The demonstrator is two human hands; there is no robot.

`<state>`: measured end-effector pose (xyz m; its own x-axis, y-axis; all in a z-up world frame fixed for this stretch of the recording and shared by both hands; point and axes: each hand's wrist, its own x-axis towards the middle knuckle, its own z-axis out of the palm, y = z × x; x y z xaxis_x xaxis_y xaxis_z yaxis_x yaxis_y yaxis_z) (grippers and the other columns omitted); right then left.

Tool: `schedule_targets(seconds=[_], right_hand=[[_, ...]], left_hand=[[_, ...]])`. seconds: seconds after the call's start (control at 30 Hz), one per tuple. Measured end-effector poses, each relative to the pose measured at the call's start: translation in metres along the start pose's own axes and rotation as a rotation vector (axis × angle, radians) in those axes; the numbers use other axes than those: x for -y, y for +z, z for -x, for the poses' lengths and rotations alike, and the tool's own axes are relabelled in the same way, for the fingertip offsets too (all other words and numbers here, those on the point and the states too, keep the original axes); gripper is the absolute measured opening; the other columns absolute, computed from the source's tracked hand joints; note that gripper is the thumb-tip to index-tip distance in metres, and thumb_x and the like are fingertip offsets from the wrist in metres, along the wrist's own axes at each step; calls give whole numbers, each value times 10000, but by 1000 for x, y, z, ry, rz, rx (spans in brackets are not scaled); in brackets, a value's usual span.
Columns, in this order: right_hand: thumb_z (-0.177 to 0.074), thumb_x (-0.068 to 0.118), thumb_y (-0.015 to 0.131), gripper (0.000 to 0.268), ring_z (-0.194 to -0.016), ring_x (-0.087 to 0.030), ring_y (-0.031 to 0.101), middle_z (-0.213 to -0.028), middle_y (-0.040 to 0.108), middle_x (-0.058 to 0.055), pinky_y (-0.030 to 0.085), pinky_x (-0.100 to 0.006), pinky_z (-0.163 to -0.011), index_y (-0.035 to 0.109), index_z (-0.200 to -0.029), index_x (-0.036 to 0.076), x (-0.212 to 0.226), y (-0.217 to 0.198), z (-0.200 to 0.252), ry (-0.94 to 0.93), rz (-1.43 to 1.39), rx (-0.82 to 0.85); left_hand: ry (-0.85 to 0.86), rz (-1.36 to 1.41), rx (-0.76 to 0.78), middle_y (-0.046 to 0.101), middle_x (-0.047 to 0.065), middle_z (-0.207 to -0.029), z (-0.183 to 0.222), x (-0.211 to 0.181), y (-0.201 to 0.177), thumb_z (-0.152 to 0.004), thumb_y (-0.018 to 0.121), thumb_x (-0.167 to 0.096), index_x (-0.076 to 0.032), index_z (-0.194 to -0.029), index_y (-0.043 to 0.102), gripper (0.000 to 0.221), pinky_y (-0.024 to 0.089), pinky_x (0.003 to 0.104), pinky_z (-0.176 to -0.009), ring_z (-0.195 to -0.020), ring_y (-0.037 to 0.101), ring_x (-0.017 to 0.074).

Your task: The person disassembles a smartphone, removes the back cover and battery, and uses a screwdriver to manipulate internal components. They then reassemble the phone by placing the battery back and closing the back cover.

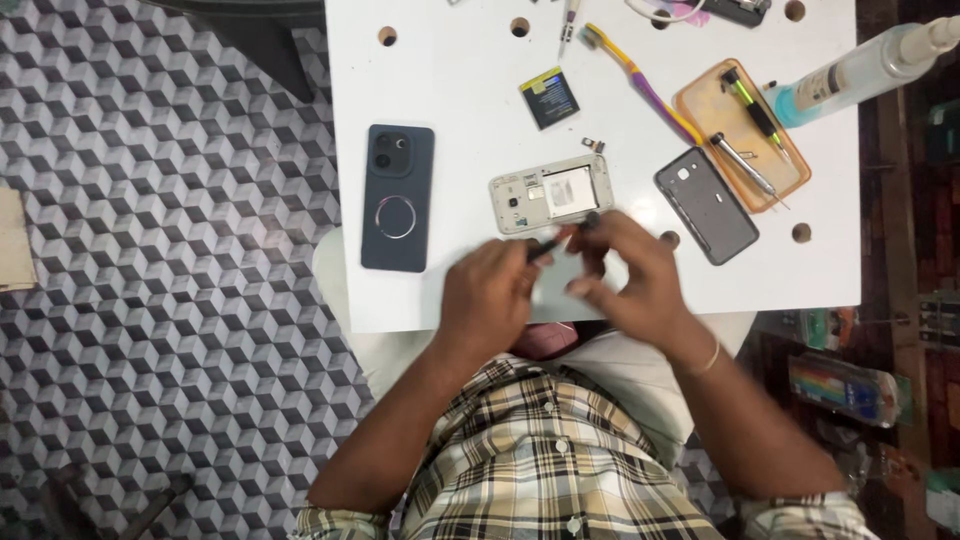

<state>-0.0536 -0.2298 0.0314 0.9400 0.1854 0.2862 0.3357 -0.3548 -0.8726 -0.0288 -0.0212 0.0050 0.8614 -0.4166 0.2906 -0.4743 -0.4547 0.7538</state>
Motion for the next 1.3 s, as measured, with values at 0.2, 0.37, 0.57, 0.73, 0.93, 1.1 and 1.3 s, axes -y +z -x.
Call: schedule_targets(seconds=[0.2,0.37,0.57,0.73,0.93,1.1,1.3], right_hand=[[-1011,44,700,183,-1114,-256,678,-1241,653,-175,582,-343,-991,626,-1154,-44,-29,-7,37,-30,-203,-228],[-1111,-35,623,298,-1069,-246,746,-1193,695,-212,615,-322,-954,425,-1333,-19,-57,-35,25,76,-43,-378],[-1031,-106,638,548,-1073,-285,747,-1174,632,-255,625,-345,-936,283,-1440,-23,-67,-21,13,-53,139,-378],[-1036,-132,617,624,-1013,-263,754,-1147,714,-223,615,-311,-868,210,-1484,21,-67,-24,12,-96,197,-346],[-1034,-149,606,619,-1009,-258,752,-1149,719,-233,625,-321,-869,229,-1469,79,-65,-25,6,-143,210,-311],[-1026,-171,611,628,-1033,-265,748,-1114,713,-208,624,-299,-812,239,-1462,87,-64,-23,6,-142,198,-312],[-1008,-183,647,664,-1075,-286,753,-1126,695,-182,638,-331,-871,281,-1469,124,-66,-22,5,-191,240,-312]], left_hand=[[194,-169,76,659,108,-994,-12,-18,24,-942,726,-183,-19,-1099,681,232,517,442,-841,-993,628,295],[231,-336,70,603,147,-1380,-39,-13,19,-944,734,-259,-81,-1302,684,404,427,490,-1088,-1304,515,320],[243,-357,98,568,176,-1412,-44,-11,22,-951,730,-258,-119,-1334,679,410,391,507,-1136,-1366,488,348],[255,-369,92,578,164,-1417,-41,-7,24,-958,734,-236,-134,-1340,681,399,390,495,-1153,-1364,496,335],[256,-353,89,581,165,-1410,-41,-7,23,-955,741,-227,-130,-1343,683,404,392,493,-1151,-1361,503,332],[255,-358,88,586,164,-1408,-41,-7,24,-957,738,-226,-133,-1348,689,404,393,492,-1146,-1355,508,325],[245,-349,87,584,161,-1415,-40,-5,25,-965,739,-233,-133,-1326,703,377,390,491,-1146,-1356,507,318]])
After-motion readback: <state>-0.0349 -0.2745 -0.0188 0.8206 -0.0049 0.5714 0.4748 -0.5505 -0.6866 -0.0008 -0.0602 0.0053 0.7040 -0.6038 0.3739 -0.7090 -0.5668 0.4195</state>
